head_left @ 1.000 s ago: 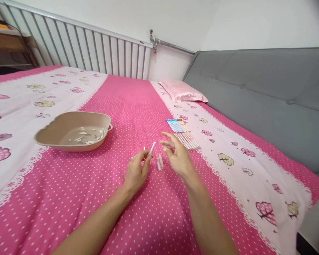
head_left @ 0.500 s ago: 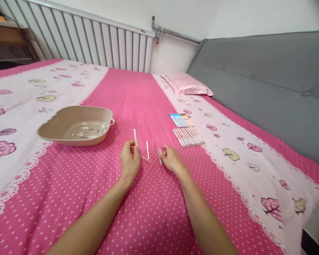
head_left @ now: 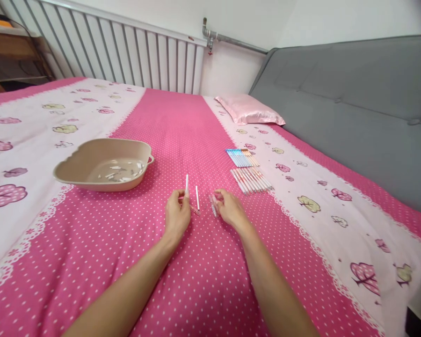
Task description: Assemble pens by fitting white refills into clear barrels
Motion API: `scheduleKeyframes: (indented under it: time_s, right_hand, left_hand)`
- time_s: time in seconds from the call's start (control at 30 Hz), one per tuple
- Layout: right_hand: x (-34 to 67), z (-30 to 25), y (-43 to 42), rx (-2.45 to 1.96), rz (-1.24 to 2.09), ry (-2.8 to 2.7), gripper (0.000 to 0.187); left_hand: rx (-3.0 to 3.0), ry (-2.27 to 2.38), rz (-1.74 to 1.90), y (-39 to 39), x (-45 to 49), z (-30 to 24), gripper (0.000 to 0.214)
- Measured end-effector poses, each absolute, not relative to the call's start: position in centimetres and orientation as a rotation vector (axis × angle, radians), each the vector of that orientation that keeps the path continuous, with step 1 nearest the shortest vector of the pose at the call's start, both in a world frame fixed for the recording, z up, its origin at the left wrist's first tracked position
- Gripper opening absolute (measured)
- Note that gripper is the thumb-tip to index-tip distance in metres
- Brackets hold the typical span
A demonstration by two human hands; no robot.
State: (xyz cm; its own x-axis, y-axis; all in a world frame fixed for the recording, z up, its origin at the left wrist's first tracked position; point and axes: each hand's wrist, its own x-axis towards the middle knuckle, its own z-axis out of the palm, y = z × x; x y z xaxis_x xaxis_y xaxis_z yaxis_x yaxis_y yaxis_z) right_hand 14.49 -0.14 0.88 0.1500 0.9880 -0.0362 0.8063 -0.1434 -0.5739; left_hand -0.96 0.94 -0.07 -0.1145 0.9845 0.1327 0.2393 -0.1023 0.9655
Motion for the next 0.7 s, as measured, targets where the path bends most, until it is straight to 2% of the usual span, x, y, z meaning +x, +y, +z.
scheduleKeyframes:
  time_s: [0.17, 0.3, 0.7]
  right_hand:
    - [15.08, 1.0, -0.3, -2.097, 0.636, -1.683, 0.038]
    - [15.42, 0.98, -0.45, -2.188, 0.659, -1.653, 0.031]
    - [15.45, 0.17, -0.22, -2.22, 0.652, -1.628, 0.023]
  left_hand:
    - [1.39, 1.264, 1.265, 1.32, -0.6, -0.64, 0.022]
    - [1.371, 1.19, 1.24, 1.43, -0.5, -0.63, 0.023]
    - [1.385, 1.232, 1.278, 1.28, -0.78, -0.55, 0.025]
